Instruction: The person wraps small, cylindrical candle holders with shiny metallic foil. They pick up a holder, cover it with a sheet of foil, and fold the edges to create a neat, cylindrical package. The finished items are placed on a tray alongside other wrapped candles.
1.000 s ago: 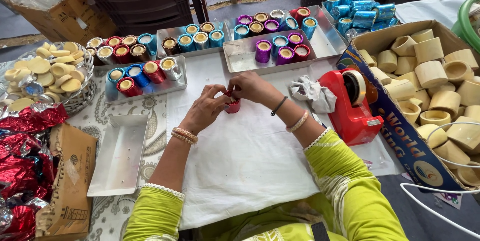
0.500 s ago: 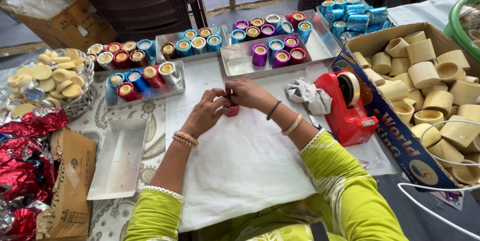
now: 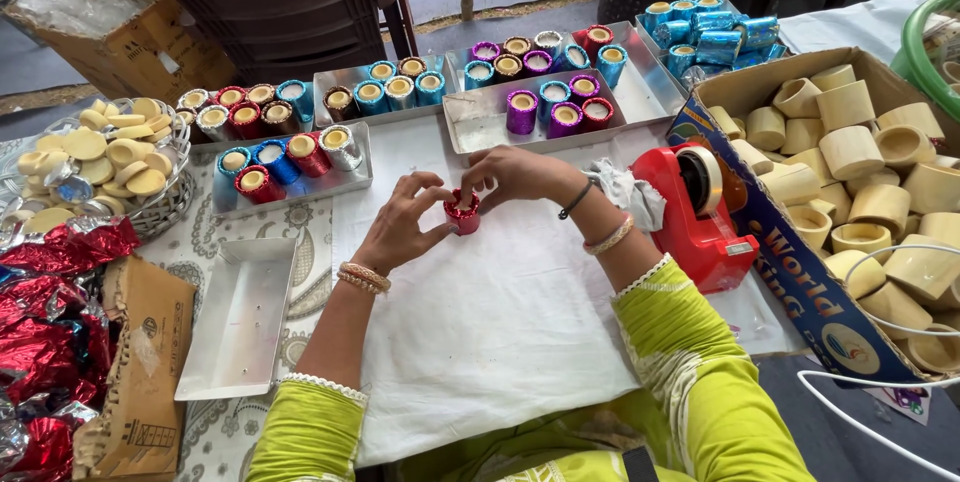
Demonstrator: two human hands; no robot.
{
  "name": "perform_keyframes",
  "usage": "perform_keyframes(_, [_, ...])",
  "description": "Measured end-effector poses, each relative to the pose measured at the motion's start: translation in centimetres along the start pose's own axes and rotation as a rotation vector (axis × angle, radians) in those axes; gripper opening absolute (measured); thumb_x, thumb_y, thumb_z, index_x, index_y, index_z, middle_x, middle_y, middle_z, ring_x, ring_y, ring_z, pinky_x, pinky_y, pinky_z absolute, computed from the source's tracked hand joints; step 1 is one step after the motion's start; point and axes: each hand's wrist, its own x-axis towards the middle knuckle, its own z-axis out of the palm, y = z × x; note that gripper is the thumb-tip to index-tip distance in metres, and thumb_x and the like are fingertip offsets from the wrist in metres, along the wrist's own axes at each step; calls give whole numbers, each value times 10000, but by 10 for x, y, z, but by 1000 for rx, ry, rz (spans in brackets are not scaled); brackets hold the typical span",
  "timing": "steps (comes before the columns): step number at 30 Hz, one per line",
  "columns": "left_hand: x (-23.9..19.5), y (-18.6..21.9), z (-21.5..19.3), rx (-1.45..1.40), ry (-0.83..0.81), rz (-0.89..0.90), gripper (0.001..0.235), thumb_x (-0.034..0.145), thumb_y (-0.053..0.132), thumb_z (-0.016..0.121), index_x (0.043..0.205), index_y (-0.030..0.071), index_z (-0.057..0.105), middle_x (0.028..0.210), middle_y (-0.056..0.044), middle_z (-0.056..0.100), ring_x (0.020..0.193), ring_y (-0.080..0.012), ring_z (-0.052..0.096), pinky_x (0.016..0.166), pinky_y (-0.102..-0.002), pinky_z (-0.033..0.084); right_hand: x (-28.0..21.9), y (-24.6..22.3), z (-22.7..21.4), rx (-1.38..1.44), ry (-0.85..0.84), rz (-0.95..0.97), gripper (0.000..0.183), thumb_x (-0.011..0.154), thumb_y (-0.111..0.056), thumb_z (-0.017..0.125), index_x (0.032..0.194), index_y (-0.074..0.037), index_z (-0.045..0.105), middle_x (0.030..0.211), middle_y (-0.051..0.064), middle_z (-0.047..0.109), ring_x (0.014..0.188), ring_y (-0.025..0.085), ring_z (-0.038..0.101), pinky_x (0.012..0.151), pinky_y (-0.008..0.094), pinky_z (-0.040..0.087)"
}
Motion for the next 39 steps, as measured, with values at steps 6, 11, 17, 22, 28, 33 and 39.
perform_keyframes(6, [-5,-13,11,79,-36,0,295,782,180,862,1043,144,728,1252,-48,603,1157,-283,591,913,-405,568,3,7,11,-146,-46,72,159,774,-184,847,928,-187,806,892,-7,604,879,192,601,761,353,544])
perform_keyframes(11, [-8,-19,21,125,-44,-4,243,826,144,815,1049,137,721,1259,-24,604,1155,-263,599,924,-399,576,2,0,10,-186,-49,130,187,779,-158,821,961,-200,808,927,-7,606,907,199,599,776,371,526])
perform_keyframes(17, [-6,-13,19,137,-59,-16,226,838,143,800,1047,125,715,1255,-20,603,1172,-269,598,909,-411,579,-2,23,5,-4,-74,-11,283,854,-138,781,1128,-140,714,1044,28,632,928,192,639,799,351,574])
perform_keyframes(22, [-6,-11,15,84,-80,-47,304,823,209,839,1070,119,688,1239,-59,599,1137,-270,603,920,-421,575,-3,25,-2,190,29,104,279,981,-220,690,1220,-103,607,1117,29,684,898,155,688,707,334,616])
perform_keyframes(28, [-5,-3,12,40,-53,-75,572,806,227,819,1296,83,562,1274,-99,604,1196,-303,591,955,-449,553,3,32,20,31,2,227,400,899,-291,767,1222,-93,638,932,85,720,784,186,682,669,324,575])
perform_keyframes(33, [-4,-3,15,131,-124,-63,683,802,295,827,1383,80,539,1343,-99,598,1240,-303,568,981,-440,549,6,25,19,170,-30,352,389,932,-340,723,1210,-88,617,926,81,710,729,168,693,610,315,615])
perform_keyframes(39, [-4,-3,16,173,-127,-35,655,833,348,804,1386,86,569,1344,-104,619,1243,-294,575,982,-419,559,8,45,24,280,106,418,260,1024,-304,609,1123,-80,695,823,47,732,665,117,711,599,276,614])
